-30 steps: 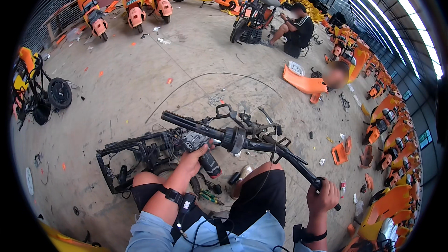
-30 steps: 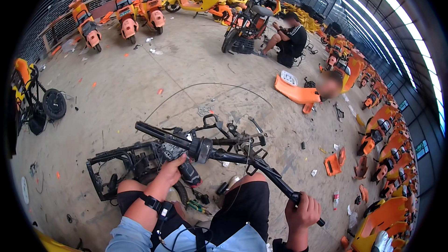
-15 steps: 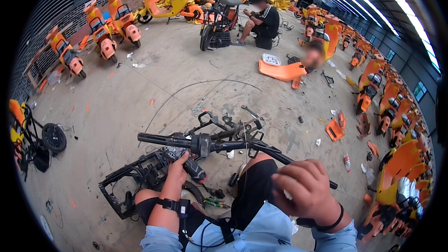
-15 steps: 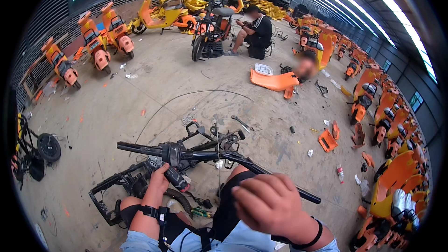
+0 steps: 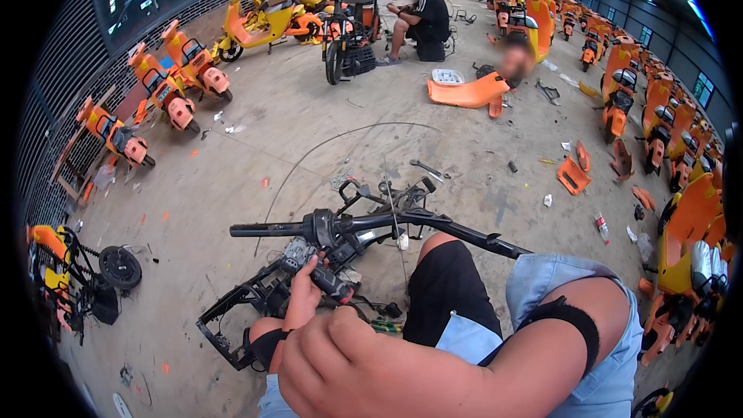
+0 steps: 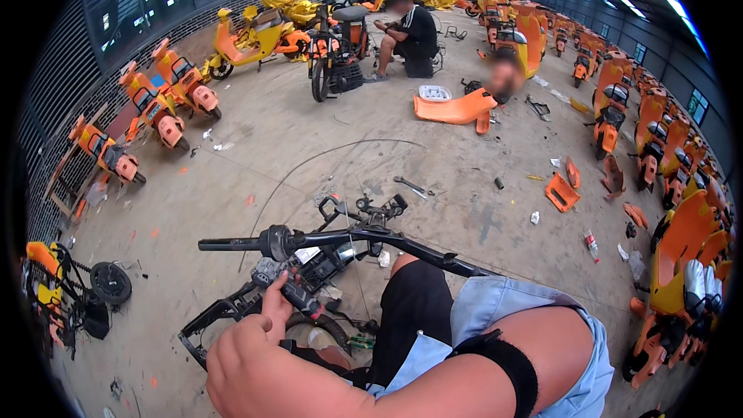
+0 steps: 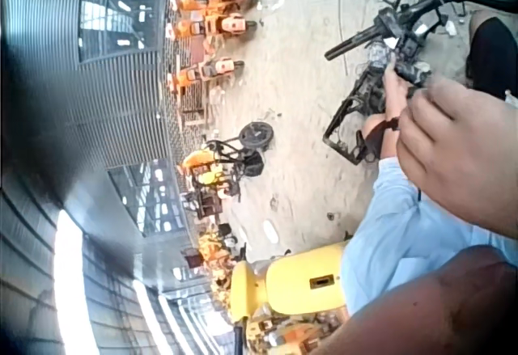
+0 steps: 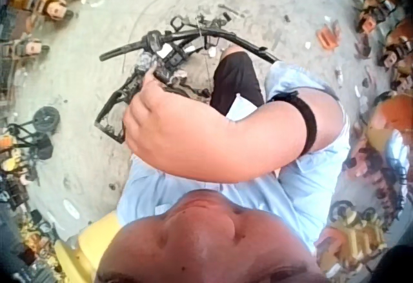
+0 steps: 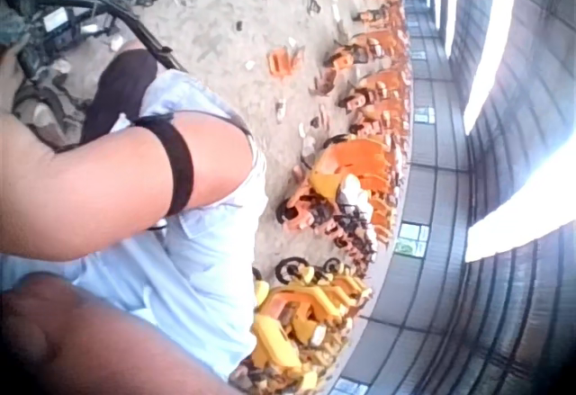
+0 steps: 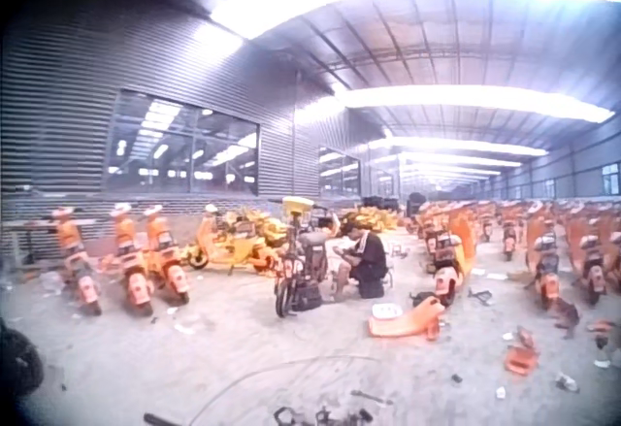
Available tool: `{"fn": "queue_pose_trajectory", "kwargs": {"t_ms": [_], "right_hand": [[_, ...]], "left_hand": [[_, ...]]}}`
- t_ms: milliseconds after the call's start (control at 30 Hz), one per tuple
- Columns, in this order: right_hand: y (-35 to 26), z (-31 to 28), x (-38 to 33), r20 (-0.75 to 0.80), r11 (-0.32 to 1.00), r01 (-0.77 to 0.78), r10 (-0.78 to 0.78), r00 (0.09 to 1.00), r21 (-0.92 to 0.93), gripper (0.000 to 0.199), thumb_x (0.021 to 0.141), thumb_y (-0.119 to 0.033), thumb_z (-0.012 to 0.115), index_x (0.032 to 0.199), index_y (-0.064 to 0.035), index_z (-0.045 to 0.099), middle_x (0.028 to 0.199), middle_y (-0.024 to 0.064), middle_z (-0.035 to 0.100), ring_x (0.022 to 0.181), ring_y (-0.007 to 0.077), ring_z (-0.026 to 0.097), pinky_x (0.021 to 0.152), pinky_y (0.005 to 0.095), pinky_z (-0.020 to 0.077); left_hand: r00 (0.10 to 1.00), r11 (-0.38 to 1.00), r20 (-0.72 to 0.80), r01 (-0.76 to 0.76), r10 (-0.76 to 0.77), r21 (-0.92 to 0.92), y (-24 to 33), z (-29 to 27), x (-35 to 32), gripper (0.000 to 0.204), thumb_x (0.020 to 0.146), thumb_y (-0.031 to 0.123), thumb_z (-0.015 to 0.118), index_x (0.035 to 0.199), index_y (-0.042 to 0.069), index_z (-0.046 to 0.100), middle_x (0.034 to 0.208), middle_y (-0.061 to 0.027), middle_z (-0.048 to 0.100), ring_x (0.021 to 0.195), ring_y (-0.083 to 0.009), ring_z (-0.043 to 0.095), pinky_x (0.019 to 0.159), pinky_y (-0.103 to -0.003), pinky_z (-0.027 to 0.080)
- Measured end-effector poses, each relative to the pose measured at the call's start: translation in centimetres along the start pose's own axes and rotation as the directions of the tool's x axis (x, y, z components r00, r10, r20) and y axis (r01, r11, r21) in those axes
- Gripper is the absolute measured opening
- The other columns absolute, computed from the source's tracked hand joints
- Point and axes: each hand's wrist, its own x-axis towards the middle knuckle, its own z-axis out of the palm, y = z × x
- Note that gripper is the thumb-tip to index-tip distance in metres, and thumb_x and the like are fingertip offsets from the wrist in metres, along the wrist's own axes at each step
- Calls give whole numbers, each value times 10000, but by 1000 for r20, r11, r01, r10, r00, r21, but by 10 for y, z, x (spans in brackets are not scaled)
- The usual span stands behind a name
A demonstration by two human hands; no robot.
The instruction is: The person uses a drill to secure components onto the handlebar of an electric scooter frame and handles wires and mechanical parts while sitting on the floor of a large assembly area.
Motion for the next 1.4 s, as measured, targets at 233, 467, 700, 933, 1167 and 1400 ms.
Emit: {"fn": "queue_pose_trajectory", "kwargs": {"t_ms": [233,467,700,933,1167,1400], "right_hand": [[-17,0,29,92,993,5,-16,996,119,230,846,-206,552,842,-32,702,841,113,619,757,273,565,787,627,548],[-22,0,57,80,900,-101,74,994,424,222,795,-195,568,810,-29,715,841,116,613,771,263,582,782,625,545],[-14,9,50,168,887,-181,119,979,425,246,828,-185,570,931,0,696,949,159,635,815,323,626,854,520,535],[-13,15,59,141,827,-207,156,978,523,207,810,-155,584,897,24,639,881,196,652,801,392,686,826,473,566],[-10,16,72,407,585,-362,58,911,726,184,746,-71,626,892,40,631,919,227,669,828,349,697,809,474,565],[0,6,60,402,355,-466,241,883,811,206,741,48,561,947,45,555,927,230,607,844,439,639,727,507,526]], "left_hand": [[999,999,26,34,-33,-31,-6,19,3,322,927,130,703,1220,26,618,1102,-106,711,943,-225,677,826,-347,543],[1000,997,-19,19,-21,-68,-9,5,17,296,901,88,707,1179,9,646,1072,-112,721,941,-240,681,846,-356,546],[1000,1000,-12,8,-8,-29,-4,16,14,299,894,83,719,1177,14,652,1074,-105,713,967,-233,676,864,-363,549],[1000,996,-21,19,-21,-92,-6,12,24,337,880,41,722,1198,-18,629,1107,-140,717,925,-248,690,866,-373,548],[998,998,-59,18,-22,-66,-9,7,27,245,896,75,714,1115,-1,638,1010,-97,686,937,-257,696,811,-417,575],[998,999,-60,25,-27,-44,-9,12,21,315,897,60,707,1194,-17,635,1107,-125,705,961,-248,689,849,-380,549]]}}
